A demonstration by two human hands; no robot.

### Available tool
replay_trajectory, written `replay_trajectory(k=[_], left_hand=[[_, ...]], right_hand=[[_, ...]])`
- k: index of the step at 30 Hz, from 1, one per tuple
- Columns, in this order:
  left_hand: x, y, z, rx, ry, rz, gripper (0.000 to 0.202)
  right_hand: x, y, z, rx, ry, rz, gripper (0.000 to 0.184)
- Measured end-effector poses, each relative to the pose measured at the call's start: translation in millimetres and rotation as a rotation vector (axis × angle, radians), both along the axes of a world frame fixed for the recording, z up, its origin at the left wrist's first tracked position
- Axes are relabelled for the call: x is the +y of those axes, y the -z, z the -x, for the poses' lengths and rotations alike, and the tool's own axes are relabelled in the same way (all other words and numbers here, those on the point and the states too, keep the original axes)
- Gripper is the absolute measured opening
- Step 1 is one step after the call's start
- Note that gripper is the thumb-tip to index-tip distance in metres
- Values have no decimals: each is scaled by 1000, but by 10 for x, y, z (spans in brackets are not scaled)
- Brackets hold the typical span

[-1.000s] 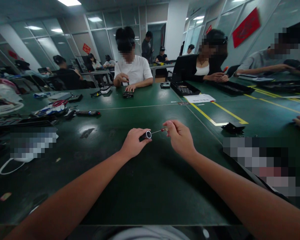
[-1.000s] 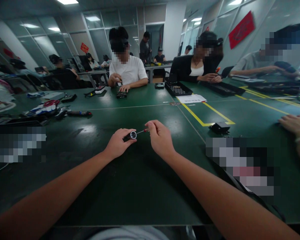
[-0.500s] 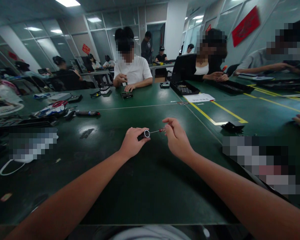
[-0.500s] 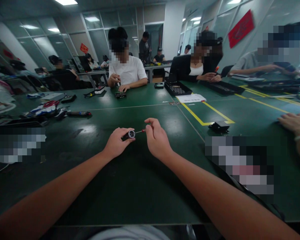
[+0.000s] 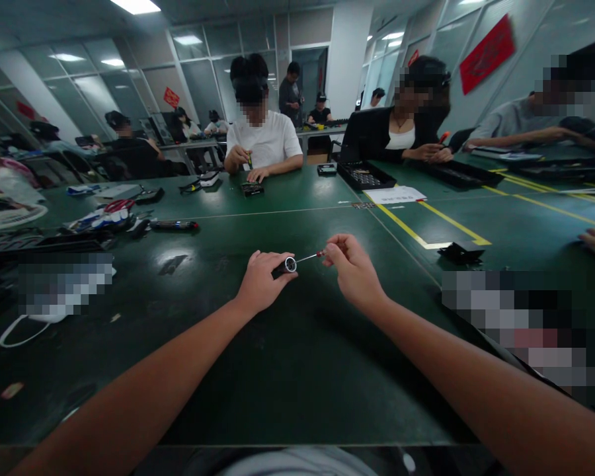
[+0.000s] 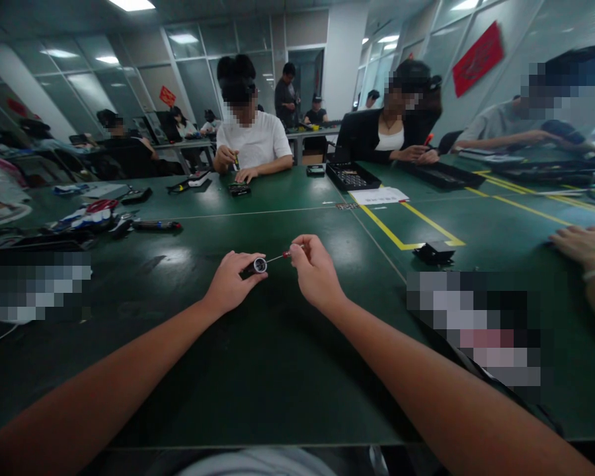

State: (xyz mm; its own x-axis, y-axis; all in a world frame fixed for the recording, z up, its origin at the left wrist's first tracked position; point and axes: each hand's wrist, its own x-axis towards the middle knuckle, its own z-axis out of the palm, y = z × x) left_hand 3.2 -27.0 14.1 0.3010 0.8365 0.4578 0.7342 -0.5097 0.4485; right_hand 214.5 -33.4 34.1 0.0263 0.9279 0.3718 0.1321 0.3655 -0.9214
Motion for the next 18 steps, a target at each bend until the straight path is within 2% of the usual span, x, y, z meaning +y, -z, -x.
replay_trajectory(k=[2, 4, 6, 9, 18], left_hand=[[3, -14, -4, 21, 33, -17, 37], [18, -23, -6, 42, 56, -34, 38], [41, -28, -3, 51, 58, -24, 37], [62, -26, 6, 61, 45, 19, 36], [37, -24, 9, 58, 52, 25, 37]], right_hand=[[57, 21, -16, 97, -3, 66, 24], [116, 38, -46, 227, 6, 205, 29], [164, 56, -78, 296, 75, 291, 33], [204, 83, -103, 304, 127, 261, 32], [137, 69, -28, 156, 79, 106, 29]])
